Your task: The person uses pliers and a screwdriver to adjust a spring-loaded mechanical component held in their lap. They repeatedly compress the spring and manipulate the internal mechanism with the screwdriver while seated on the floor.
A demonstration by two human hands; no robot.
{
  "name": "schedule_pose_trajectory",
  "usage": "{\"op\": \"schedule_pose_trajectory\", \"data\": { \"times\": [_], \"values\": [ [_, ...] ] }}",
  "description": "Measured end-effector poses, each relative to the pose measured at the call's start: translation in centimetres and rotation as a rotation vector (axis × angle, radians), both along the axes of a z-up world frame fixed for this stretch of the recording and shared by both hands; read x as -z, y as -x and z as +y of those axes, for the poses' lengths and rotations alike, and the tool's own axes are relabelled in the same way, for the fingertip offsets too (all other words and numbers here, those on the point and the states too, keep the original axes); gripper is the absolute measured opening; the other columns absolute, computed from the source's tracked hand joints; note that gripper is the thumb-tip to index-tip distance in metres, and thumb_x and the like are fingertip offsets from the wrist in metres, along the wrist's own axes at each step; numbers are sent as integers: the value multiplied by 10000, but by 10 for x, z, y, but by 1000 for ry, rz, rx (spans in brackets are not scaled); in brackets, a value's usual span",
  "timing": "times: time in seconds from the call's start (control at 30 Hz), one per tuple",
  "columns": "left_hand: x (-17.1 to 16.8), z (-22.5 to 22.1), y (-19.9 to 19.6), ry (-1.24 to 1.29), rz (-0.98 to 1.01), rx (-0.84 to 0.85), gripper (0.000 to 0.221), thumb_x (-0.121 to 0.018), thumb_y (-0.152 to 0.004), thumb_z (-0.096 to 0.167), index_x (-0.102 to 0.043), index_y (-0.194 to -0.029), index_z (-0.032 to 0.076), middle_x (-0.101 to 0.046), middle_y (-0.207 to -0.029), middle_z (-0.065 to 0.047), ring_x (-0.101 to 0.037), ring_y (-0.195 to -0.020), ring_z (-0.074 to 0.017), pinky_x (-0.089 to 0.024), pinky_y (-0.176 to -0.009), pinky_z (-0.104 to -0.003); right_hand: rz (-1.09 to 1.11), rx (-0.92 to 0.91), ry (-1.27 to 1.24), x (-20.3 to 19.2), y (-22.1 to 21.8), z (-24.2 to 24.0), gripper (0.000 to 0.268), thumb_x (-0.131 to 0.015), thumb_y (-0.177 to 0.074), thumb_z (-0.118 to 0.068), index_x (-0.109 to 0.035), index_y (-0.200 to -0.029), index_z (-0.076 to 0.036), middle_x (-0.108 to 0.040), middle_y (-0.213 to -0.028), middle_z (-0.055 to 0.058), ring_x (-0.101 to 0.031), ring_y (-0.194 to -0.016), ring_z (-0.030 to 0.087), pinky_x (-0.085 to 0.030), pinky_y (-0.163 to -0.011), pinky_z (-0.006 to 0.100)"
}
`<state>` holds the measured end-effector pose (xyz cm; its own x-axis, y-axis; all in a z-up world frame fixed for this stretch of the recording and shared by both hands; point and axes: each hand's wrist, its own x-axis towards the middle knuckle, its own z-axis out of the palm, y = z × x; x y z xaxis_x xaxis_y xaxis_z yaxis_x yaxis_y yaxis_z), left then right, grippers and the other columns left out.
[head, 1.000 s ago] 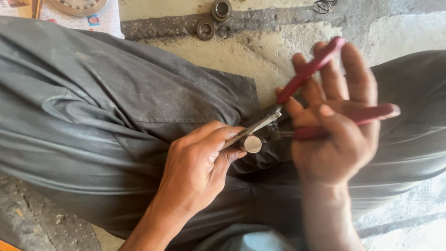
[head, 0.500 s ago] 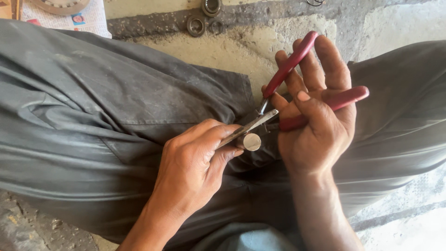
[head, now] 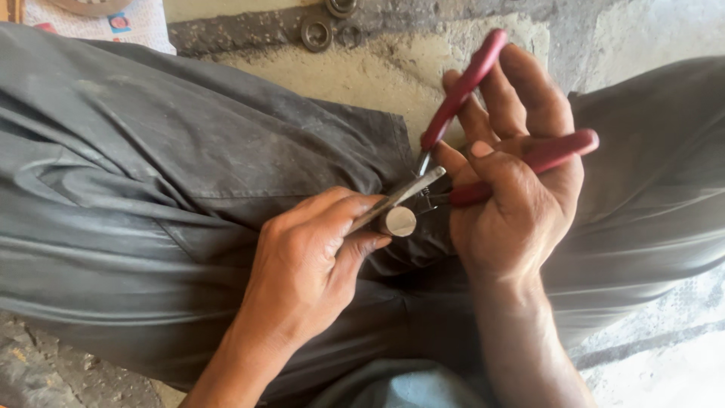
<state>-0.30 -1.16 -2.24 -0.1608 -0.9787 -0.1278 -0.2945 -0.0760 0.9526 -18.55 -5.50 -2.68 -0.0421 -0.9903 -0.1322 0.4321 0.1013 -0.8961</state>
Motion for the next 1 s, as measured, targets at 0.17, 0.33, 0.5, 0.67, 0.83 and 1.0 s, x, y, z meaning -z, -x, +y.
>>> {"op": "schedule_pose_trajectory", "data": {
  "times": [0.17, 0.33, 0.5, 0.67, 0.83, 1.0],
  "values": [
    [-1, -5, 0, 12, -15, 25, 252, -771, -860, 45, -704, -1103, 44, -720, -925, -72, -722, -804, -240, -557, -684, -333, -42, -26, -40, -3, 5, 2, 581, -401, -969, 137, -328, -1545, 126, -460, -1546, 339, -531, -1433, 417, -615, -1050, 431],
    [-1, -4, 1, -3, -10, 20, 232, -778, -867, 55, -718, -1091, 51, -723, -916, -64, -725, -789, -222, -560, -673, -325, -40, -30, -79, -4, 7, 1, 650, -395, -943, 136, -323, -1589, 118, -459, -1539, 341, -541, -1418, 411, -626, -1055, 432],
    [0, -5, 0, 0, -26, 25, 253, -787, -853, 59, -715, -1095, 45, -720, -902, -65, -722, -787, -225, -553, -666, -330, 11, -51, -89, -14, 8, 5, 635, -388, -943, 98, -325, -1573, 136, -487, -1522, 358, -568, -1403, 429, -621, -993, 403],
    [1, -5, 0, 24, -16, 32, 275, -779, -839, 32, -699, -1101, 35, -721, -935, -71, -727, -831, -238, -564, -701, -336, 44, -48, -64, -16, 9, 7, 624, -401, -952, 87, -332, -1568, 155, -500, -1501, 371, -584, -1376, 440, -625, -1001, 417],
    [0, -3, 1, 36, -33, 11, 266, -797, -846, 45, -712, -1098, 45, -716, -909, -70, -720, -827, -251, -556, -708, -343, -12, -13, -59, -15, 8, 4, 610, -402, -974, 89, -295, -1573, 140, -466, -1514, 350, -558, -1392, 405, -631, -1041, 463],
    [1, -2, 1, 39, -23, 7, 264, -788, -846, 39, -708, -1098, 46, -718, -921, -69, -723, -844, -252, -558, -720, -341, 9, 3, -70, -9, 5, 4, 634, -404, -981, 93, -297, -1603, 146, -459, -1519, 363, -550, -1404, 400, -621, -1042, 464]
  ]
}}
